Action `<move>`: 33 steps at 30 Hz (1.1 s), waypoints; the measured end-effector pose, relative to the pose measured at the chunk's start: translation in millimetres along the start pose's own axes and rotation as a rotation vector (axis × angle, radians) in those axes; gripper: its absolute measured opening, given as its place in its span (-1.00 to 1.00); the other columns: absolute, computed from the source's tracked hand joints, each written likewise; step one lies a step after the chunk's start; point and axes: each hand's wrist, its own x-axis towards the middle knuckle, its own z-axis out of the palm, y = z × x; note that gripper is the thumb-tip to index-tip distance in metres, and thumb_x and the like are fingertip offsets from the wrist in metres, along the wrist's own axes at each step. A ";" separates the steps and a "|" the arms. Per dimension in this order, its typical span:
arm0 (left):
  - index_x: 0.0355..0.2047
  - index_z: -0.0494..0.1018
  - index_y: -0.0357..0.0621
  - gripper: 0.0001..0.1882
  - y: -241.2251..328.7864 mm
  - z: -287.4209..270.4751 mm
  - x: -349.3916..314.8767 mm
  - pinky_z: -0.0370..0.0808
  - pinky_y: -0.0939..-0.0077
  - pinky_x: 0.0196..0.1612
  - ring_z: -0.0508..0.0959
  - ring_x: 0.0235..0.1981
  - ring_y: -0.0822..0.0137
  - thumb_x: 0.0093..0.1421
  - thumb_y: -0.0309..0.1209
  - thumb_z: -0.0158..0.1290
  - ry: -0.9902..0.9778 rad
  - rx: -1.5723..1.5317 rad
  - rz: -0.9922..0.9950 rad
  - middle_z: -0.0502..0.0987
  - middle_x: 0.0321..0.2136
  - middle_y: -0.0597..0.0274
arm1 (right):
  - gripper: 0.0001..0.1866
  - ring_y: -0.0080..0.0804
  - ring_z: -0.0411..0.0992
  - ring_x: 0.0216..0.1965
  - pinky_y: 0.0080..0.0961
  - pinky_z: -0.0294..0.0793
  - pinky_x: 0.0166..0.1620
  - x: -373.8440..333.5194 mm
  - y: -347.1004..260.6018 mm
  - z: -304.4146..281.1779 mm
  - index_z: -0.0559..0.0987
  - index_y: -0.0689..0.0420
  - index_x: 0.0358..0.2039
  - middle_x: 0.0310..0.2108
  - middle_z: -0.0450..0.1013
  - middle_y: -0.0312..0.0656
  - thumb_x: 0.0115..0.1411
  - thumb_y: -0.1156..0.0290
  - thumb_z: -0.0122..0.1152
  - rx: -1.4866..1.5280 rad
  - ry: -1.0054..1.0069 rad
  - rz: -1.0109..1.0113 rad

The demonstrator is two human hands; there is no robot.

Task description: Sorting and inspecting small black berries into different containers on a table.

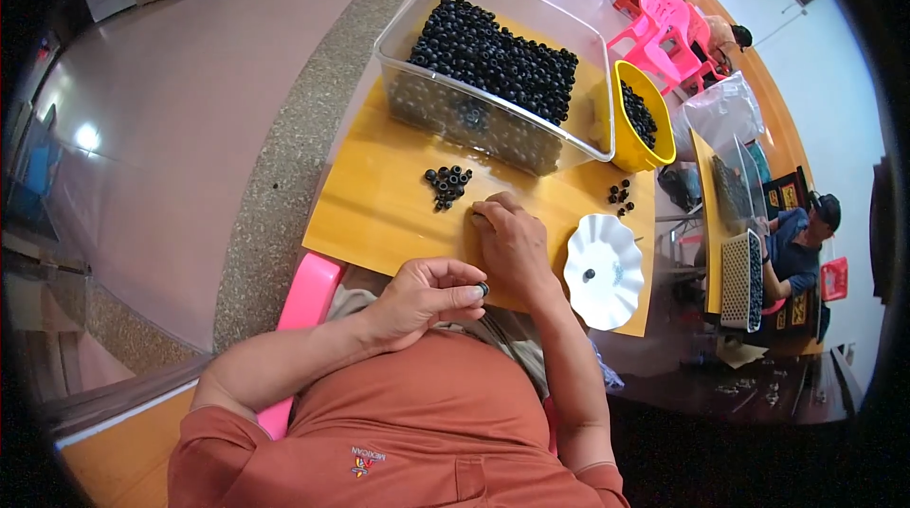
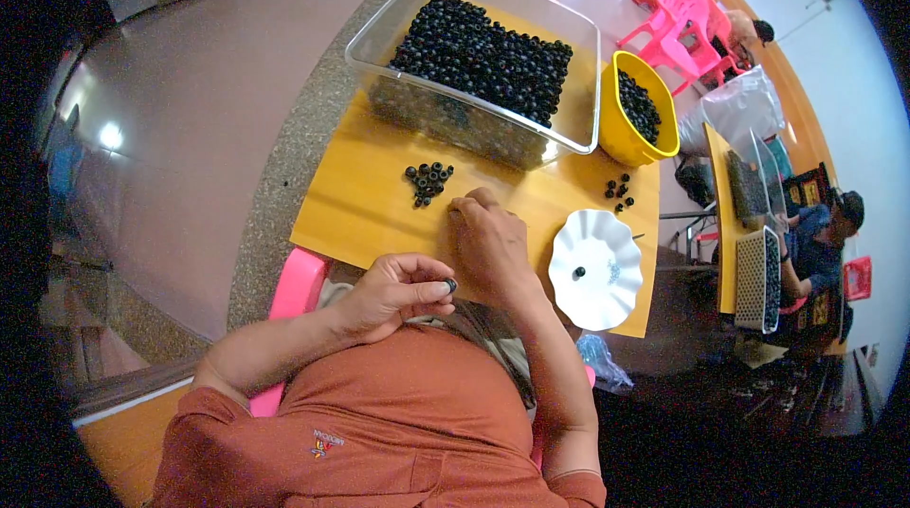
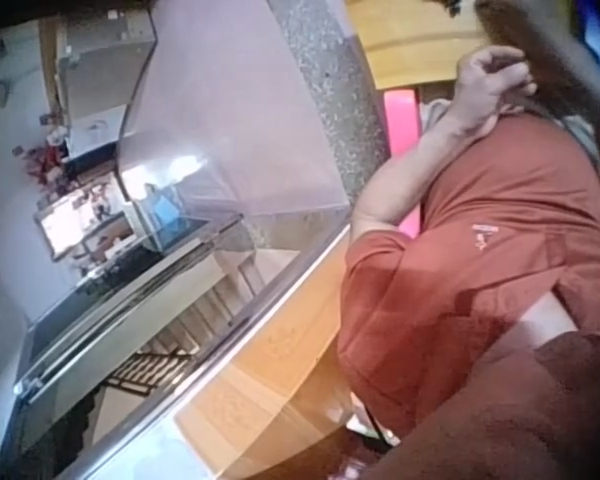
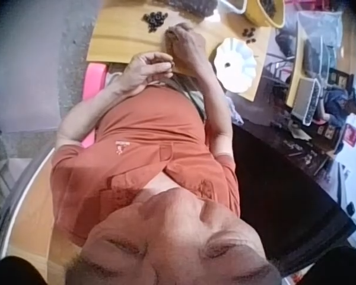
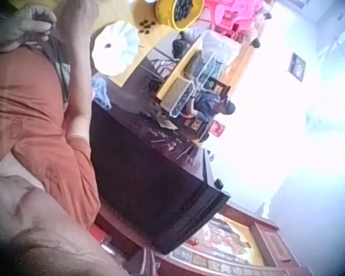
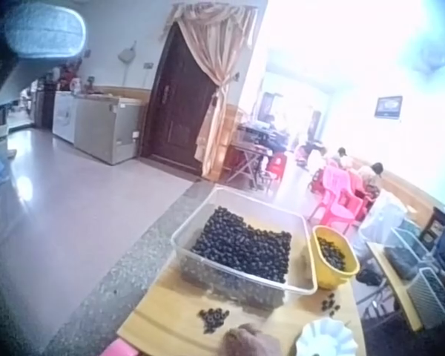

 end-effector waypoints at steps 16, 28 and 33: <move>-0.22 0.50 -0.23 -0.84 -1.7 0.0 0.8 0.61 0.48 -0.20 0.61 -0.34 0.35 0.16 -0.57 0.12 0.012 0.007 0.008 0.58 -0.33 0.20 | -0.89 -0.56 0.47 -0.36 -0.62 0.48 -0.29 -40.3 27.4 -4.8 0.57 0.31 -0.30 -0.35 0.52 -0.21 0.13 0.67 0.18 0.837 0.024 0.227; -0.19 0.50 -0.24 -0.82 -0.4 1.7 -1.1 0.62 0.55 -0.22 0.60 -0.35 0.41 0.17 -0.53 0.13 0.035 0.011 0.005 0.57 -0.34 0.22 | -0.87 -0.48 0.48 -0.37 -0.56 0.54 -0.27 -60.7 15.5 -18.4 0.58 0.34 -0.30 -0.34 0.48 -0.17 0.13 0.58 0.24 1.053 0.005 0.274; -0.23 0.49 -0.23 -0.85 1.0 4.0 -0.5 0.62 0.47 -0.22 0.61 -0.35 0.35 0.16 -0.56 0.13 0.055 0.021 -0.006 0.57 -0.35 0.21 | -0.86 -0.46 0.49 -0.36 -0.51 0.57 -0.24 -70.1 17.1 -14.4 0.59 0.32 -0.27 -0.32 0.48 -0.16 0.15 0.55 0.23 1.164 0.029 0.326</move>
